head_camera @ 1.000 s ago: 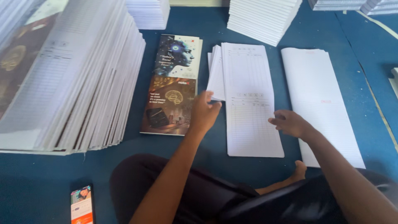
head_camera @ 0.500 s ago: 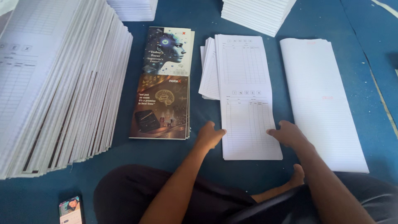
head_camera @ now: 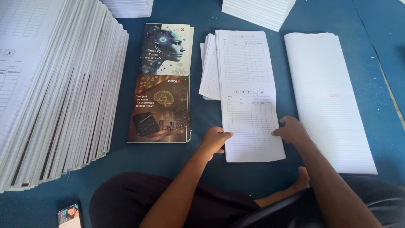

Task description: The person assembles notebooks by inserting index sheets and covers into stacks of paper. They open the paper stacks, place the index sheet inside, add the cover, and then stack the completed notebooks together.

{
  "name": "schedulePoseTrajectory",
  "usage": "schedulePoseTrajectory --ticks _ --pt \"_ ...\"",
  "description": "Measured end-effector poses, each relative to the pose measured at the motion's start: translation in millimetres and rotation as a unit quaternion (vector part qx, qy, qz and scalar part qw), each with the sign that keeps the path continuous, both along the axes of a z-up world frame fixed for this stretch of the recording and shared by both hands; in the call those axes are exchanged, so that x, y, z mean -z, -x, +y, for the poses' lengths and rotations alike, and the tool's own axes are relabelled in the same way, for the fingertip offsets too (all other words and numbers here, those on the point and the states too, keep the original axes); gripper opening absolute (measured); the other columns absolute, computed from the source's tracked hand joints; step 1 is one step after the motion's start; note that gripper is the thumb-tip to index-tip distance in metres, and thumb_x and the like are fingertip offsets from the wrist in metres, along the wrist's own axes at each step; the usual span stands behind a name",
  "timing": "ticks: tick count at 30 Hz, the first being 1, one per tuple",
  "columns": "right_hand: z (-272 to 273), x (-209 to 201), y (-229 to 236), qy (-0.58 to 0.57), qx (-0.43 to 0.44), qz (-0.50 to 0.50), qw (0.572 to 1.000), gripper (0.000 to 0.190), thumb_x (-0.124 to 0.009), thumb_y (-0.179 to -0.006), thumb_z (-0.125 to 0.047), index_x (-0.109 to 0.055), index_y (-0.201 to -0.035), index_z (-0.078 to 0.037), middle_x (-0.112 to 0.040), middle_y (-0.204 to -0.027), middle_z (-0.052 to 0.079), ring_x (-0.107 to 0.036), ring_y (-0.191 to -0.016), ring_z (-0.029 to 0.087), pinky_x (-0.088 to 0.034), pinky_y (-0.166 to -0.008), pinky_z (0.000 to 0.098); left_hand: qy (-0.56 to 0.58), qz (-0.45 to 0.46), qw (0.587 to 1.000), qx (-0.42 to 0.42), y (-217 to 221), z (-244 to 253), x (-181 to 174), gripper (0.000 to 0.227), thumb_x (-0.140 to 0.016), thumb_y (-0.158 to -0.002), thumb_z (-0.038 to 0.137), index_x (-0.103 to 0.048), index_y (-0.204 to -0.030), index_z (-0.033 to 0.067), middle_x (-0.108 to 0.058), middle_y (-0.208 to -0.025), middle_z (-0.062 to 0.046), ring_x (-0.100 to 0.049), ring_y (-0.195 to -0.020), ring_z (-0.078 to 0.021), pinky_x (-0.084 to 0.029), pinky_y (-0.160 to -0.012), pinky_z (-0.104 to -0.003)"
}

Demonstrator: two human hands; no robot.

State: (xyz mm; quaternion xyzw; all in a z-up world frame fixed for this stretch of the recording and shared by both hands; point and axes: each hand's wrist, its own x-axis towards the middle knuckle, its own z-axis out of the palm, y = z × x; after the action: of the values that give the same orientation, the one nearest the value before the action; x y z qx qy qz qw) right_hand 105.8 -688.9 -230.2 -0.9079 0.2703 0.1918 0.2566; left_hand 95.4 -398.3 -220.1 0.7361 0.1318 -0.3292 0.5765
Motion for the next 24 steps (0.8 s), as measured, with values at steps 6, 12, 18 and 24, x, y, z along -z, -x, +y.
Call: schedulePoseTrajectory --ticks 6,12,18,24 --pt "-2.2 -4.7 -0.1 -0.020 0.013 -0.032 0.999 0.051 -0.084 -0.079 -0.014 -0.068 -0.126 -0.002 -0.078 -0.098 0.019 -0.077 -0.081 0.026 -0.063 -0.065 0.0351 0.001 -0.026 1.000 0.018 1.6 1.4 -0.1 0.055 -0.067 -0.090 0.033 -0.063 -0.129 -0.0059 -0.070 -0.115 -0.022 -0.069 -0.107 -0.0328 -0.059 -0.077 -0.041" --pt "7.4 -32.6 7.8 0.055 0.008 -0.021 0.998 0.013 -0.082 -0.082 -0.020 -0.085 -0.091 -0.012 -0.081 -0.094 0.008 -0.074 -0.089 0.022 -0.058 -0.080 0.0387 -0.173 -0.197 0.964 0.035 0.9 -2.6 7.2 0.062 -0.076 -0.084 0.033 -0.057 -0.132 -0.0017 -0.054 -0.130 -0.022 -0.062 -0.115 -0.0348 -0.052 -0.093 -0.041" --pt "14.4 -48.2 5.7 0.071 0.012 -0.040 0.997 0.017 -0.082 -0.083 -0.026 -0.081 -0.090 -0.010 -0.078 -0.092 0.010 -0.074 -0.087 0.025 -0.058 -0.079 0.0395 -0.150 -0.295 0.941 0.066 9.4 -8.5 -2.7 0.053 -0.072 -0.085 0.036 -0.065 -0.126 0.0014 -0.064 -0.124 -0.021 -0.066 -0.114 -0.0331 -0.054 -0.094 -0.041" --pt "27.1 -65.4 7.3 -0.121 -0.002 -0.143 0.982 0.026 -0.079 -0.084 -0.026 -0.076 -0.090 -0.001 -0.073 -0.079 0.014 -0.067 -0.072 0.021 -0.053 -0.065 0.0343 -0.033 -0.256 0.961 0.100 20.7 -25.5 -37.1 0.078 -0.073 -0.081 0.055 -0.061 -0.132 -0.0023 -0.064 -0.128 -0.024 -0.064 -0.121 -0.0336 -0.057 -0.091 -0.043"
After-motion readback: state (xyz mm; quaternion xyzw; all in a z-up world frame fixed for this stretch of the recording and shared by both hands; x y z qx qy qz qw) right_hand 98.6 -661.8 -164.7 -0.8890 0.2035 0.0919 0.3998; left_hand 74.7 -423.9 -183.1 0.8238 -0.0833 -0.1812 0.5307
